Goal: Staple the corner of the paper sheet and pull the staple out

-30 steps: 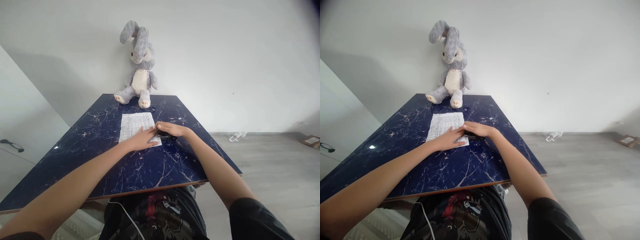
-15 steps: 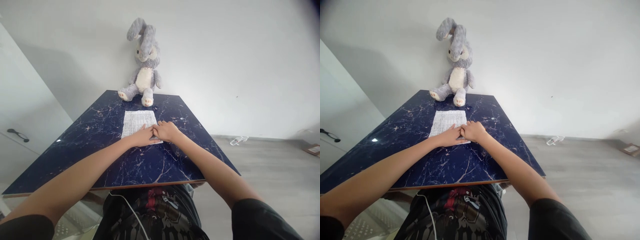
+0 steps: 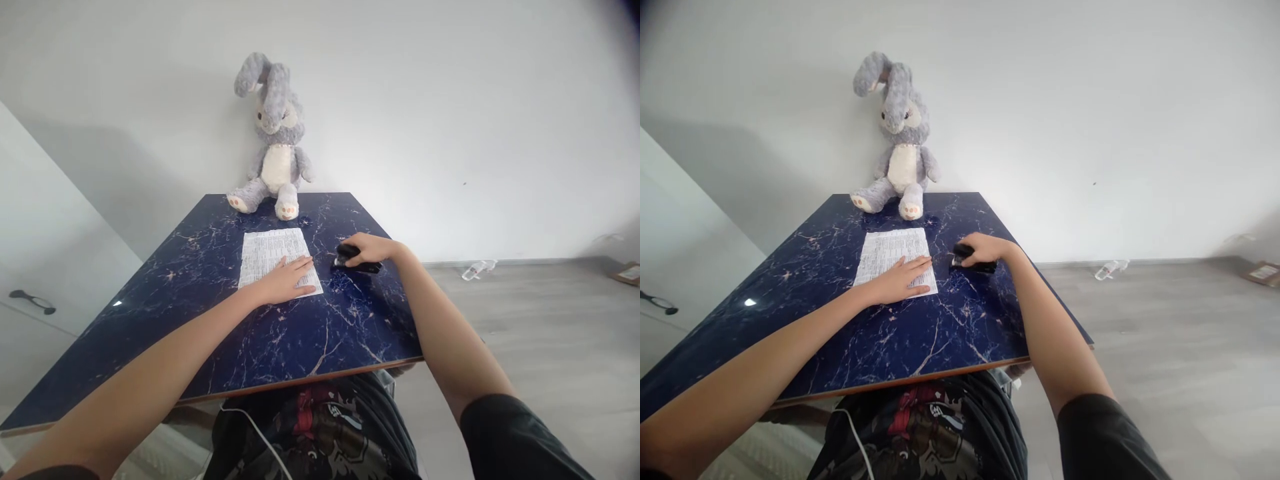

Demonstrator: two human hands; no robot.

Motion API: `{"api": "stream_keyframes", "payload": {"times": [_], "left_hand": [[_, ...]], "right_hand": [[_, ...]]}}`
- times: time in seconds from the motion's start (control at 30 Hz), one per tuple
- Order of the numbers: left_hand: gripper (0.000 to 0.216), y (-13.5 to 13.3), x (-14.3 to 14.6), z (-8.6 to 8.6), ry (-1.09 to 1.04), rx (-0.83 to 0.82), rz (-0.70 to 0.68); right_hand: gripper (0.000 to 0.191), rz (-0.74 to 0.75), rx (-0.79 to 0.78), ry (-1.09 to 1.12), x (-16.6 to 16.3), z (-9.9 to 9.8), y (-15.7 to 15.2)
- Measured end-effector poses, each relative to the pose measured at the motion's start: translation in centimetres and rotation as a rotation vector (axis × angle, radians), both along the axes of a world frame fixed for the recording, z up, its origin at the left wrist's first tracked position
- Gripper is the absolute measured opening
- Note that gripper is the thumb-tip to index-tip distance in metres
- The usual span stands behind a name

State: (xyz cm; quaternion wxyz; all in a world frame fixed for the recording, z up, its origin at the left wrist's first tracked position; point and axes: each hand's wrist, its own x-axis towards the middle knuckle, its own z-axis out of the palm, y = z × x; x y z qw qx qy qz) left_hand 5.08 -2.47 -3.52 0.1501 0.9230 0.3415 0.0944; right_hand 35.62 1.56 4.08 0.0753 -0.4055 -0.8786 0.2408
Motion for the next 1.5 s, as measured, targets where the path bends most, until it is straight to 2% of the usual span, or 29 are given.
{"api": "stream_keyframes", "payload": {"times": [0.1, 0.17, 0.23, 0.3, 0.37, 0.43, 0.57, 0.73, 0.83, 0.93, 1.0, 1.07, 1.1, 1.17, 1.23, 1.3, 1.4, 1.5], "left_hand": [[0.055, 0.3, -0.4, 1.1, -0.269, 0.077, 0.142], [0.041, 0.8, -1.2, 2.1, -0.522, 0.192, 0.346], [0.035, 1.4, -2.3, 2.7, -0.701, 0.312, 0.524], [0.032, 2.0, -3.5, 2.9, -0.766, 0.373, 0.618], [0.03, 2.4, -4.3, 2.7, -0.787, 0.349, 0.668], [0.03, 2.6, -4.6, 2.3, -0.791, 0.301, 0.694], [0.031, 2.5, -3.9, 1.8, -0.764, 0.264, 0.666], [0.032, 2.2, -2.8, 1.5, -0.744, 0.237, 0.605], [0.031, 2.1, -2.6, 1.4, -0.733, 0.226, 0.587], [0.031, 2.1, -2.6, 1.4, -0.714, 0.199, 0.599], [0.031, 2.1, -2.6, 1.3, -0.712, 0.183, 0.601], [0.031, 2.2, -2.6, 1.2, -0.712, 0.17, 0.601], [0.031, 2.2, -2.7, 1.2, -0.713, 0.165, 0.603], [0.031, 2.4, -2.7, 1.1, -0.712, 0.154, 0.609], [0.031, 2.4, -2.8, 1.1, -0.719, 0.153, 0.612], [0.031, 2.3, -2.8, 1.2, -0.737, 0.17, 0.611], [0.031, 2.1, -2.8, 1.6, -0.777, 0.218, 0.621], [0.031, 1.8, -2.8, 2.2, -0.808, 0.292, 0.647]], "right_hand": [[0.029, -0.35, 0.005, 0.32, -2.3, -0.7, -0.2], [0.03, -0.453, -0.032, 0.428, -5.7, -1.4, -0.6], [0.027, -0.445, 0.018, 0.338, -9.6, -2.0, -1.1], [0.026, -0.427, 0.08, 0.216, -13.0, -2.6, -1.4], [0.025, -0.433, 0.119, 0.126, -15.2, -3.0, -1.6], [0.024, -0.439, 0.123, 0.086, -16.2, -3.5, -1.8], [0.02, -0.454, 0.114, 0.061, -14.3, -4.2, -3.2], [0.019, -0.508, 0.102, 0.027, -7.2, -4.4, -6.8], [0.034, -0.561, -0.003, 0.135, -2.4, -4.5, -8.6], [0.056, -0.605, -0.132, 0.336, 1.8, -4.8, -8.4], [0.059, -0.682, -0.016, 0.354, 3.7, -5.1, -7.0], [0.051, -0.724, 0.246, 0.235, 4.7, -5.4, -4.7], [0.047, -0.712, 0.361, 0.157, 4.8, -5.6, -3.4], [0.048, -0.639, 0.42, 0.001, 4.0, -6.3, -0.8], [0.055, -0.579, 0.333, -0.162, 2.2, -7.3, 1.4], [0.058, -0.572, 0.281, -0.229, -0.3, -8.4, 3.1], [0.06, -0.525, 0.273, -0.245, -4.6, -9.6, 4.6], [0.062, -0.431, 0.269, -0.237, -9.6, -9.8, 5.2]]}}
